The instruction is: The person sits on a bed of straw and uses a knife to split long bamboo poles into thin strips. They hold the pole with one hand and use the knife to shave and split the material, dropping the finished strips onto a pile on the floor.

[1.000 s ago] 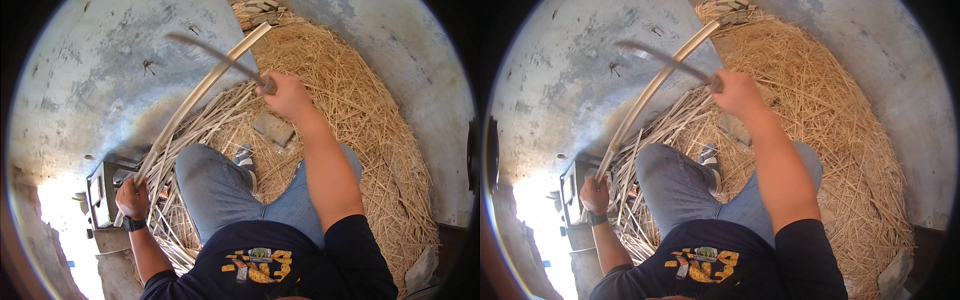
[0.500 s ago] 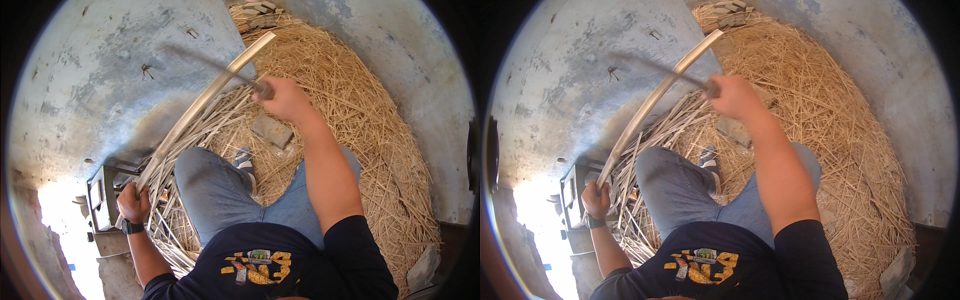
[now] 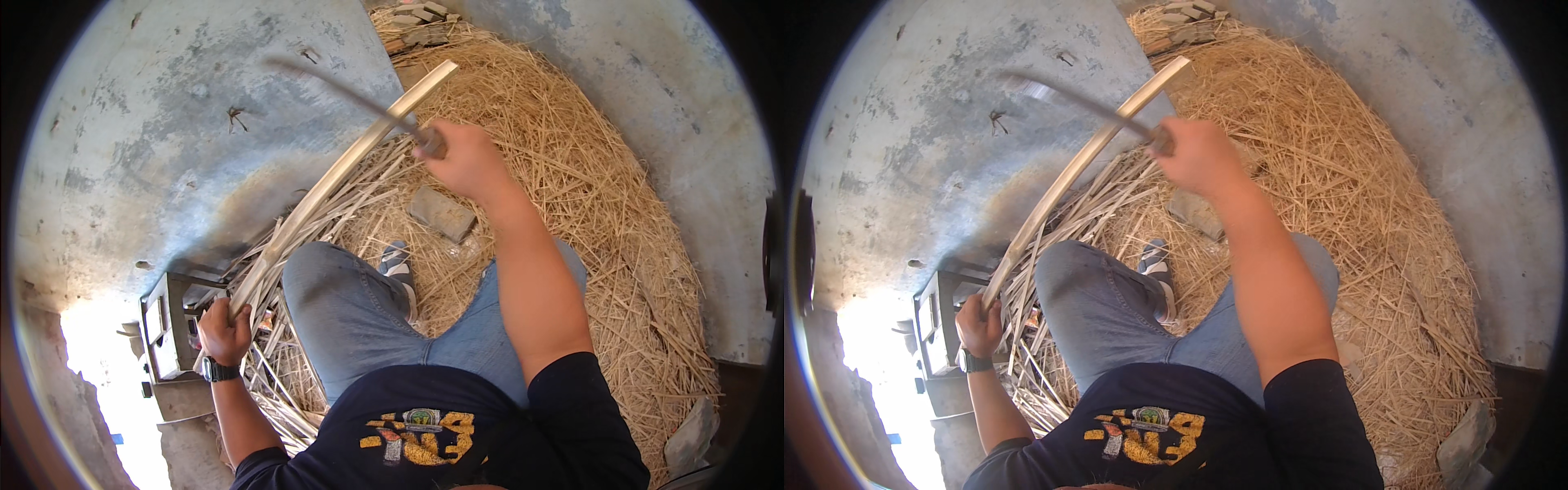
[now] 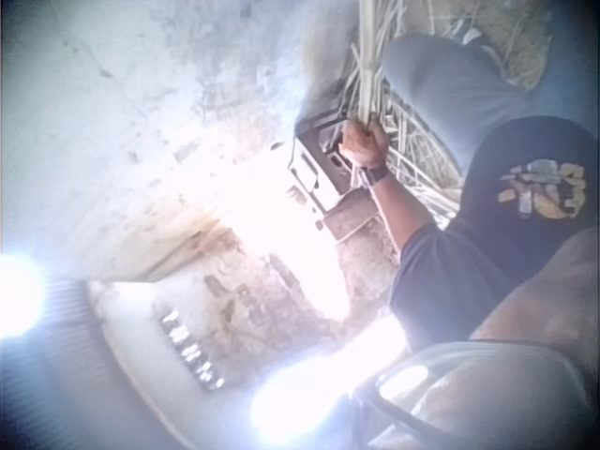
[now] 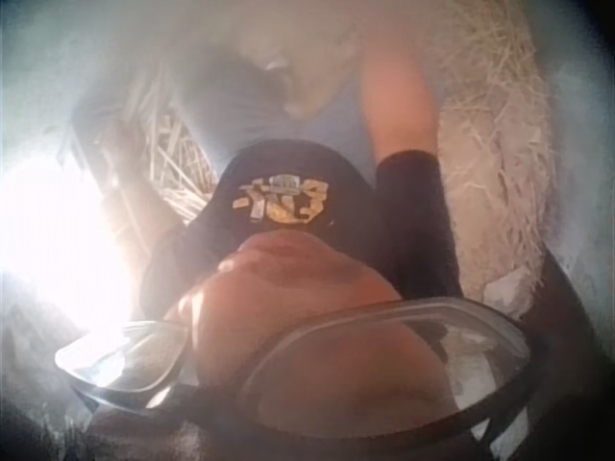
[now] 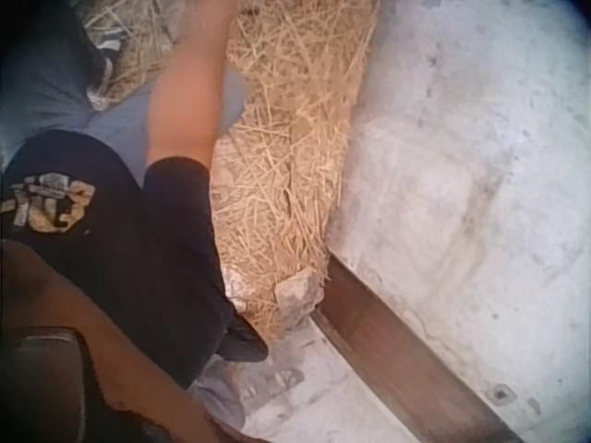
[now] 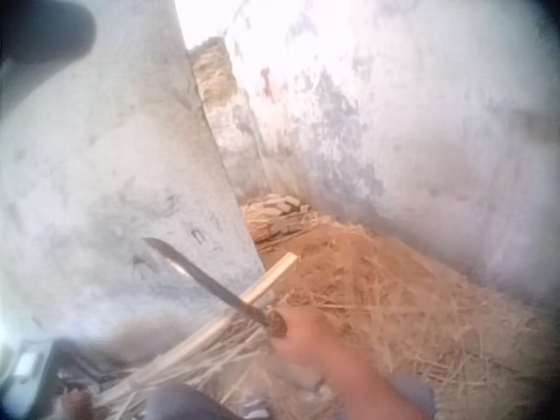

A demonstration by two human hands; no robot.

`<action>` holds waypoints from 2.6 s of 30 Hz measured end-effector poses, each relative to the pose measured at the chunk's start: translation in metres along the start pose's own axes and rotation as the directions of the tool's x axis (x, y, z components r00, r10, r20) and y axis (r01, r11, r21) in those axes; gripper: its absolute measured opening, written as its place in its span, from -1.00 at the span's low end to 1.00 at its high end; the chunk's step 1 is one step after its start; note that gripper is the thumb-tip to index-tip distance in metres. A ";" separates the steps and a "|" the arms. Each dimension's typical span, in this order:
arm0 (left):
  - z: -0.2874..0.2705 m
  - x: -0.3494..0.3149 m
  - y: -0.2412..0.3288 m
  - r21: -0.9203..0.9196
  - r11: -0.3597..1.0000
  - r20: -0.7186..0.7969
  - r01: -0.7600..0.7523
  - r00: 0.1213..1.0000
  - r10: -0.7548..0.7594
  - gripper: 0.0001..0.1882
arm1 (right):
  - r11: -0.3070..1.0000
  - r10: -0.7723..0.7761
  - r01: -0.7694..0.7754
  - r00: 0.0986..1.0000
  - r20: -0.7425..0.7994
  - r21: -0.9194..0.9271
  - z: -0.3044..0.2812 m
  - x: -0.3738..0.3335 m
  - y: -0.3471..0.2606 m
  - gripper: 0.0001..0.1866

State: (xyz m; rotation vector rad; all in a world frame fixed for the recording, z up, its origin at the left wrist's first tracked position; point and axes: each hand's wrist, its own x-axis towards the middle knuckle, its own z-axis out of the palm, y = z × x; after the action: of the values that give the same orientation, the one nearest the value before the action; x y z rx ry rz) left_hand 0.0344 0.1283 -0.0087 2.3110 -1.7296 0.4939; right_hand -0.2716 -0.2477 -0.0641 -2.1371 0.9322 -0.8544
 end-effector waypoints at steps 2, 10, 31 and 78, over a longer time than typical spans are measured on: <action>0.004 0.004 0.003 -0.119 0.992 0.069 0.033 0.997 -0.025 -0.79 | 0.981 -0.177 0.186 0.976 0.128 -0.060 0.007 -0.003 -0.012 -0.75; -0.006 0.012 0.013 -0.244 0.961 0.182 0.130 0.980 -0.086 -0.70 | 0.992 0.058 -0.071 0.991 0.118 0.106 -0.011 0.001 -0.006 -0.69; -0.002 0.017 0.018 -0.316 0.943 0.243 0.102 0.970 -0.023 -0.56 | 0.959 0.001 -0.048 0.986 0.168 0.280 0.012 -0.002 0.001 -0.67; 0.011 0.021 0.035 -0.210 0.969 0.187 0.133 0.978 -0.093 -0.66 | 0.949 0.096 -0.125 0.989 0.112 0.289 0.016 -0.002 -0.005 -0.57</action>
State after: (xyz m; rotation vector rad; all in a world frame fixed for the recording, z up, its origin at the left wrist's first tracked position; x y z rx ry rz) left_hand 0.0080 0.0953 -0.0117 2.3322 -1.6188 0.0717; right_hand -0.2589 -0.2387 -0.0699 -1.8346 0.8104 -0.7744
